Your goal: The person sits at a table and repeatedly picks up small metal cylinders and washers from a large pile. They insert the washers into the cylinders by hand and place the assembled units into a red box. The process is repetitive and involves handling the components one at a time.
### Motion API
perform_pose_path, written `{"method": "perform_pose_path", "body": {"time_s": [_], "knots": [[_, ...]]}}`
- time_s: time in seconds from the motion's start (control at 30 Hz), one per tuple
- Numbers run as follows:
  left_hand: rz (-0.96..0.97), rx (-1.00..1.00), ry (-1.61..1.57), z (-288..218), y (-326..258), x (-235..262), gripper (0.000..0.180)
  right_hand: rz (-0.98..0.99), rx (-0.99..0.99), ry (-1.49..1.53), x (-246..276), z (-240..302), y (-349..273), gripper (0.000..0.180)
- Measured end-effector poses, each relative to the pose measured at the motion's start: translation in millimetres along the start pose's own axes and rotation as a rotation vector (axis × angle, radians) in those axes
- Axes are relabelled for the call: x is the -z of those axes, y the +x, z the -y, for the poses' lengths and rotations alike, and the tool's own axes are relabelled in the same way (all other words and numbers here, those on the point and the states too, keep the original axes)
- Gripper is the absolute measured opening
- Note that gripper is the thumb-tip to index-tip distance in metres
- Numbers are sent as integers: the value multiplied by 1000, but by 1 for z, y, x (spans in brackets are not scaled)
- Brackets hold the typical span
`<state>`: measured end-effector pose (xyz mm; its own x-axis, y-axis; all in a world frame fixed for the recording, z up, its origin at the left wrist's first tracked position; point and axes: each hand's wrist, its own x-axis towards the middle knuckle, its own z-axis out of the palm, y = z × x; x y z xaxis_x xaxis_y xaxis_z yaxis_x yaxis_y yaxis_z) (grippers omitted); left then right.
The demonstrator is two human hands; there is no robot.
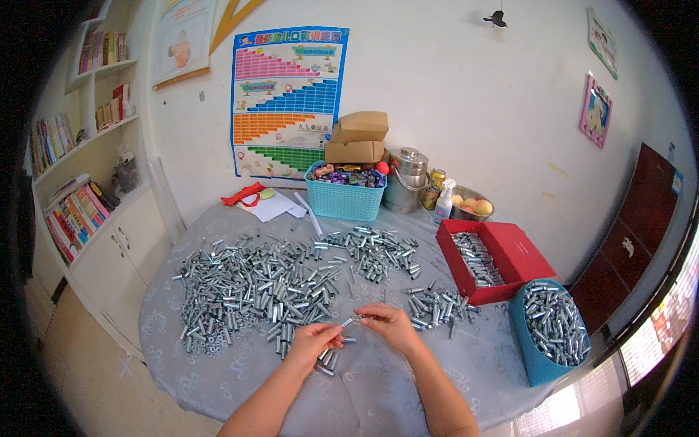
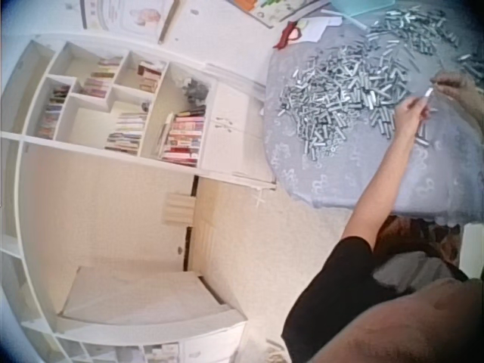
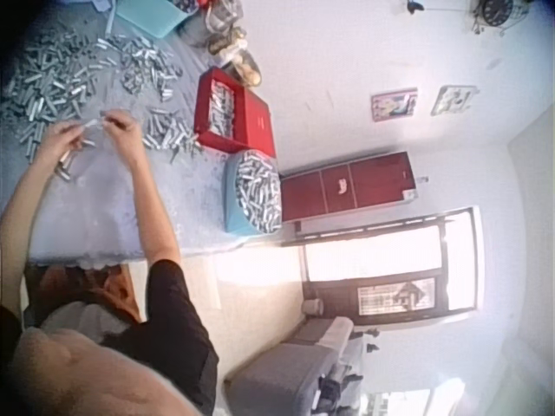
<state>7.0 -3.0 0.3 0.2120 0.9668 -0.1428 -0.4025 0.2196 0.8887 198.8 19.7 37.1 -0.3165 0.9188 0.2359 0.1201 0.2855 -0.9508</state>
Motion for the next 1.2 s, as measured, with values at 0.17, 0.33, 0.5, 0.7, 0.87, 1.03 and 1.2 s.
{"method": "perform_pose_path", "body": {"time_s": [0.17,0.33,0.5,0.7,0.87,1.03,1.2], "knots": [[26,-16,74,-4,-2,0,20,-18,55,-142,1,6,-3,20],[73,-42,100,-3,-3,-1,19,-12,82,-226,2,11,-6,16],[49,-158,311,-7,-9,-11,18,4,-116,-269,8,-7,-6,26],[16,-263,353,-5,-8,-11,17,-21,-171,-150,4,-10,-6,27],[-21,-232,283,-3,-5,-8,17,20,-115,136,0,-4,-6,20],[-3,-253,320,-3,-4,-8,17,19,-9,91,1,-7,-7,16],[14,-214,310,-3,-4,-7,16,41,-40,-183,2,-1,-7,17]]}}
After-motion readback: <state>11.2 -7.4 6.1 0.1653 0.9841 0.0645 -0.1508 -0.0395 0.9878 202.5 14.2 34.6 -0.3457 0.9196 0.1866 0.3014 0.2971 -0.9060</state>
